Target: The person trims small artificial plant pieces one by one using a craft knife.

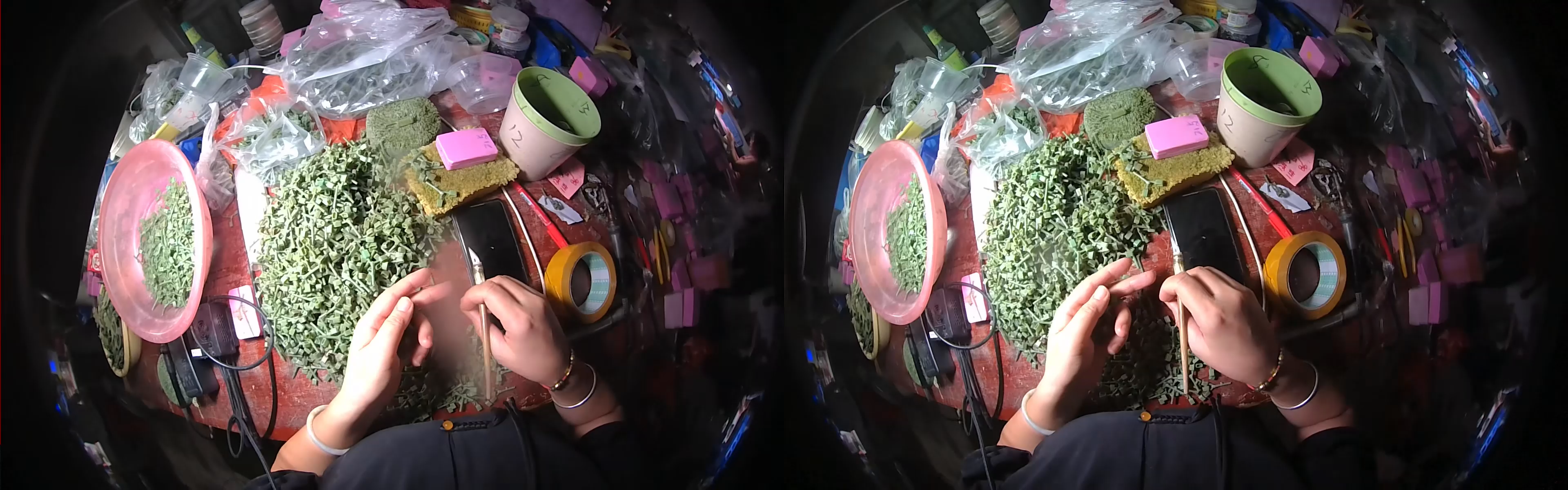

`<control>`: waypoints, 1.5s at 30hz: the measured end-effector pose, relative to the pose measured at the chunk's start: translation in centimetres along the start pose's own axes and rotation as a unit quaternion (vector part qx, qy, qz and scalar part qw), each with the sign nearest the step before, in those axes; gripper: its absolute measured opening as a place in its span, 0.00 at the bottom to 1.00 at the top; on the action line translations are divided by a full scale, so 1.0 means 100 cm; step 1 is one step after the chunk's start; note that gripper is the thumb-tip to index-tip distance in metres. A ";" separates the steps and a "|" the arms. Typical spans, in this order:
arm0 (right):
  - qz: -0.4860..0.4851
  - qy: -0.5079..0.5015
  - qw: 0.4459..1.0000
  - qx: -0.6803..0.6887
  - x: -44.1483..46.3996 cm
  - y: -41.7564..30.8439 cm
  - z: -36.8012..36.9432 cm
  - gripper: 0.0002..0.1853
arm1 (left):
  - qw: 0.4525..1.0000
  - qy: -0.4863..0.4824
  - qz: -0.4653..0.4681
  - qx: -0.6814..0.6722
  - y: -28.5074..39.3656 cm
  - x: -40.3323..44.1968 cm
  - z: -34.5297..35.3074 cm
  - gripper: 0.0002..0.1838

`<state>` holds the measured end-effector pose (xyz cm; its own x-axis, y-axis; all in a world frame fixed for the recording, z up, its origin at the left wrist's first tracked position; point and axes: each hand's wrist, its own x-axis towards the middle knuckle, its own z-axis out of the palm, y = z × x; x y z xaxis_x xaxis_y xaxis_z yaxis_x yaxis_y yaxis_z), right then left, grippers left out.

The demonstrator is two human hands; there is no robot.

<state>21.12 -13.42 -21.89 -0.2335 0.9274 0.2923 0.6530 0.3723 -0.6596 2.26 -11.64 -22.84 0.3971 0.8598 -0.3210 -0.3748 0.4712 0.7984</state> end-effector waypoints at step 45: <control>-0.064 -0.064 0.991 -0.100 0.000 -0.001 0.018 0.10 | 0.983 0.136 0.112 -0.058 0.001 -0.008 -0.004 0.06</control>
<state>19.77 -13.43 -23.06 -0.4041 0.8753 0.2657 0.7387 0.4836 -0.4696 1.58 -12.16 -22.69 0.0610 0.9578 -0.2808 -0.5260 0.2700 0.8065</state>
